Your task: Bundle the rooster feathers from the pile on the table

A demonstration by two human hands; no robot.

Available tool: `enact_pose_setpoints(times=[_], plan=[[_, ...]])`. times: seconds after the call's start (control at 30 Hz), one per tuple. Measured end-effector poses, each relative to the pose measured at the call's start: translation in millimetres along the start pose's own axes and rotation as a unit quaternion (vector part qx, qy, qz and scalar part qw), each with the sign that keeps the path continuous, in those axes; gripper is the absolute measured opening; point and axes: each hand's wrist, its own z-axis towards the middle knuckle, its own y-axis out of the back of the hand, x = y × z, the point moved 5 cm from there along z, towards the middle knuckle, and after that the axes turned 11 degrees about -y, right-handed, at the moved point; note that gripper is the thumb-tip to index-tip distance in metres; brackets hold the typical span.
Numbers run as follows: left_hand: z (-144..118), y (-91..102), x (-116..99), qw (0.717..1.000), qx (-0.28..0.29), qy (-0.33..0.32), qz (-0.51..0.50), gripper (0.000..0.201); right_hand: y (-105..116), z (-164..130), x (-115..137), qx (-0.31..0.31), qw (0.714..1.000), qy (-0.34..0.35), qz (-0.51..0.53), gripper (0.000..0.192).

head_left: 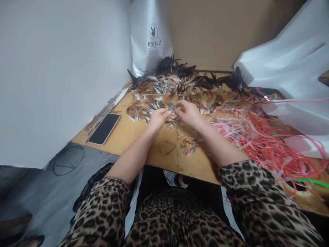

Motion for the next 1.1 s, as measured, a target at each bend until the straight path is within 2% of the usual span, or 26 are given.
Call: enact_pose_setpoints(times=[0.1, 0.27, 0.4, 0.5, 0.57, 0.63, 0.73, 0.8, 0.93, 1.03, 1.1], plan=[[0.1, 1.6, -0.1, 1.0, -0.01, 0.016, -0.024, 0.021, -1.6, 2.2, -4.6, 0.018, 1.0, 0.004, 0.006, 0.044], [-1.4, 1.9, -0.4, 0.999, -0.025, 0.033, -0.019, 0.018, 2.7, -2.1, 4.4, -0.007, 0.997, 0.016, -0.073, 0.048], [-1.8, -0.1, 1.1, 1.0, -0.012, 0.024, 0.005, 0.019, 3.6, -7.8, 16.1, -0.004, 0.989, 0.022, -0.147, 0.041], [-2.3, -1.5, 2.3, 1.0, -0.003, 0.018, 0.013, 0.018, 2.1, -10.3, 19.9, 0.015, 0.987, 0.029, -0.157, 0.036], [-2.4, -1.1, 2.4, 1.0, -0.009, 0.022, -0.001, 0.015, 4.5, -10.2, 21.1, 0.004, 0.991, 0.04, -0.128, 0.039], [-1.3, 0.7, 1.1, 0.998, -0.025, 0.026, -0.042, 0.01, 11.8, -8.9, 21.5, -0.044, 0.995, 0.05, -0.07, 0.044], [1.7, 6.0, -2.5, 0.988, -0.067, 0.029, -0.133, 0.004, 23.6, -5.7, 16.7, -0.115, 0.992, 0.022, 0.055, 0.035], [3.2, 9.0, -4.8, 0.978, -0.095, 0.036, -0.182, 0.008, 21.6, -2.6, 10.2, -0.09, 0.986, -0.033, 0.138, 0.024], [2.4, 8.4, -7.8, 0.967, -0.109, 0.052, -0.226, 0.014, 3.5, -1.3, 1.9, 0.018, 0.955, -0.131, 0.266, 0.029], [0.5, 4.3, -8.1, 0.967, -0.089, 0.058, -0.232, 0.014, -3.9, -3.3, -0.1, 0.027, 0.928, -0.166, 0.333, 0.037], [-0.4, 1.9, -6.8, 0.97, -0.073, 0.066, -0.222, 0.014, -6.5, -4.2, -0.3, 0.029, 0.921, -0.176, 0.347, 0.038]])
